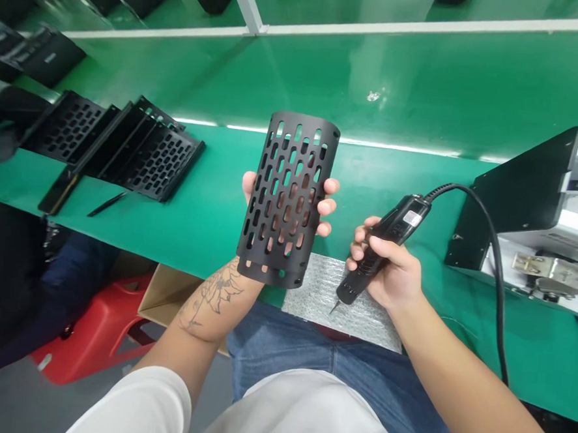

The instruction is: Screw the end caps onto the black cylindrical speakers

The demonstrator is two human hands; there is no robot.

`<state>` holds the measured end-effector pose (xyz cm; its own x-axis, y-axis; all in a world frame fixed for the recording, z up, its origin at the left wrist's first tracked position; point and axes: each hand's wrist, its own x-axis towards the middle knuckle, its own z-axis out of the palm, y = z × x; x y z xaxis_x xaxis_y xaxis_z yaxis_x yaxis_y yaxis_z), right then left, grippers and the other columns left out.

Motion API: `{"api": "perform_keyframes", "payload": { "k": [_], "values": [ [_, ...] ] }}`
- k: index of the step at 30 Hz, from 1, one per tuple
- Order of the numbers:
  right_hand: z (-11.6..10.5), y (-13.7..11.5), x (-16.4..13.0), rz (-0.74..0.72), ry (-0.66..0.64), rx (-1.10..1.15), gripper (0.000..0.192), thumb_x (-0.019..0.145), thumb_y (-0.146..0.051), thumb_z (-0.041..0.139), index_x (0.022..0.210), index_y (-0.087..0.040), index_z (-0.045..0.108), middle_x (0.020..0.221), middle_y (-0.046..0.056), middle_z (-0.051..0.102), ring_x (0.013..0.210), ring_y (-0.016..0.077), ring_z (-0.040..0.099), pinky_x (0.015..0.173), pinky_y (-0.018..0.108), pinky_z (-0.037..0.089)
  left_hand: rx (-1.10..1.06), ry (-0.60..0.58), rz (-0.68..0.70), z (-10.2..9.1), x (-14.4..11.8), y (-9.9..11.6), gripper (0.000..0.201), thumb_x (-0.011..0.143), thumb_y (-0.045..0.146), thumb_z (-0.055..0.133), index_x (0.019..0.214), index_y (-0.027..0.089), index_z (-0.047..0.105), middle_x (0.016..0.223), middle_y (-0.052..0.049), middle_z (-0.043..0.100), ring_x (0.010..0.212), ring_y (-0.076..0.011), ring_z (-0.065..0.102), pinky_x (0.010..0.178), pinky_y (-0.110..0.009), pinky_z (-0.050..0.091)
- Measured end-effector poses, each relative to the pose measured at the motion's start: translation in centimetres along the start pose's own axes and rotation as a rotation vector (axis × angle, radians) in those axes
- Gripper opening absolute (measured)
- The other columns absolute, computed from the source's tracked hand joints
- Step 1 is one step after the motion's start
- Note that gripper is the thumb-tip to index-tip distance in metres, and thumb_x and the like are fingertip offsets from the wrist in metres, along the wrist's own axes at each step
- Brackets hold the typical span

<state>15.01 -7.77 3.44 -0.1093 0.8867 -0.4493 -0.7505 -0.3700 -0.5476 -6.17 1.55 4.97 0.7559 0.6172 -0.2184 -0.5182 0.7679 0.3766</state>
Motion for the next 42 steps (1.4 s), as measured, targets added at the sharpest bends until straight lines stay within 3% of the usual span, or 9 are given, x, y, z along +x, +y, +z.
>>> {"api": "perform_keyframes", "payload": {
  "k": [3,8,12,18,26,33,35,39,42],
  "values": [
    [0.1,0.1,0.0,-0.003,0.013,-0.001,0.033,0.068,-0.025,0.087,0.098,-0.027,0.075,0.084,-0.003,0.068,0.064,0.012,0.06,0.054,0.026,0.057,0.032,0.029,0.009,0.1,-0.9,0.6,0.126,0.07,0.112,0.033,0.147,0.014,0.054,0.122,-0.023,0.068,0.126,-0.0459,0.067,0.096,-0.053,0.061],
    [0.3,0.1,0.0,-0.011,0.037,-0.003,0.036,0.065,-0.025,0.089,0.098,-0.026,0.075,0.084,-0.002,0.067,0.063,0.0128,0.059,0.053,0.027,0.057,0.053,0.105,0.188,1.0,-2.3,1.0,0.112,0.08,0.105,0.041,0.15,0.019,0.053,0.131,-0.019,0.067,0.133,-0.0435,0.065,0.106,-0.054,0.06],
    [0.3,0.1,0.0,-0.005,0.047,-0.008,0.035,0.064,-0.025,0.089,0.096,-0.026,0.076,0.083,-0.002,0.066,0.062,0.0128,0.058,0.052,0.027,0.056,0.077,0.146,0.248,1.2,-2.2,0.8,0.103,0.087,0.1,0.039,0.15,0.02,0.054,0.136,-0.018,0.065,0.13,-0.0429,0.068,0.104,-0.057,0.062],
    [0.3,0.2,0.1,-0.005,0.054,-0.007,0.035,0.064,-0.025,0.088,0.096,-0.027,0.076,0.083,-0.002,0.067,0.062,0.0128,0.058,0.052,0.027,0.056,0.114,0.096,0.182,-0.3,-2.0,0.8,0.113,0.078,0.106,0.039,0.149,0.02,0.055,0.13,-0.02,0.066,0.132,-0.0465,0.066,0.102,-0.058,0.062],
    [0.1,0.4,0.1,-0.004,0.057,-0.004,0.038,0.063,-0.026,0.091,0.097,-0.027,0.075,0.084,-0.002,0.066,0.063,0.0124,0.058,0.052,0.027,0.056,0.134,-0.036,-0.088,-2.3,-2.3,2.1,0.134,0.062,0.114,0.041,0.153,0.016,0.051,0.113,-0.021,0.07,0.114,-0.0455,0.072,0.087,-0.052,0.064],
    [-0.3,0.4,0.1,-0.018,0.007,-0.015,0.034,0.068,-0.027,0.089,0.099,-0.028,0.075,0.086,-0.003,0.065,0.064,0.012,0.058,0.054,0.027,0.057,0.187,-0.117,-0.073,-1.7,-1.8,1.7,0.131,0.058,0.113,0.051,0.151,0.02,0.054,0.105,-0.017,0.072,0.083,-0.0342,0.076,0.068,-0.043,0.064],
    [-0.4,0.5,0.1,-0.021,-0.001,-0.016,0.033,0.069,-0.027,0.088,0.1,-0.028,0.075,0.086,-0.002,0.065,0.065,0.0122,0.058,0.055,0.028,0.057,0.175,-0.146,-0.055,-1.8,-1.5,1.4,0.133,0.054,0.112,0.056,0.149,0.019,0.056,0.106,-0.019,0.071,0.082,-0.0354,0.075,0.065,-0.045,0.063],
    [-0.5,0.6,0.2,-0.024,-0.026,-0.019,0.032,0.072,-0.027,0.087,0.101,-0.028,0.075,0.088,-0.002,0.065,0.066,0.0124,0.059,0.056,0.028,0.057,0.14,-0.05,0.091,-2.5,-0.9,0.5,0.127,0.053,0.113,0.055,0.141,0.021,0.061,0.12,-0.023,0.069,0.085,-0.0338,0.074,0.055,-0.038,0.06],
    [-0.5,0.6,0.2,-0.019,-0.02,-0.005,0.032,0.071,-0.027,0.087,0.101,-0.028,0.075,0.088,-0.002,0.066,0.065,0.0122,0.059,0.056,0.027,0.057,0.131,-0.021,0.133,-3.1,-0.6,0.1,0.131,0.052,0.114,0.052,0.144,0.021,0.059,0.133,-0.026,0.065,0.094,-0.0368,0.074,0.059,-0.041,0.062]
  ]
}}
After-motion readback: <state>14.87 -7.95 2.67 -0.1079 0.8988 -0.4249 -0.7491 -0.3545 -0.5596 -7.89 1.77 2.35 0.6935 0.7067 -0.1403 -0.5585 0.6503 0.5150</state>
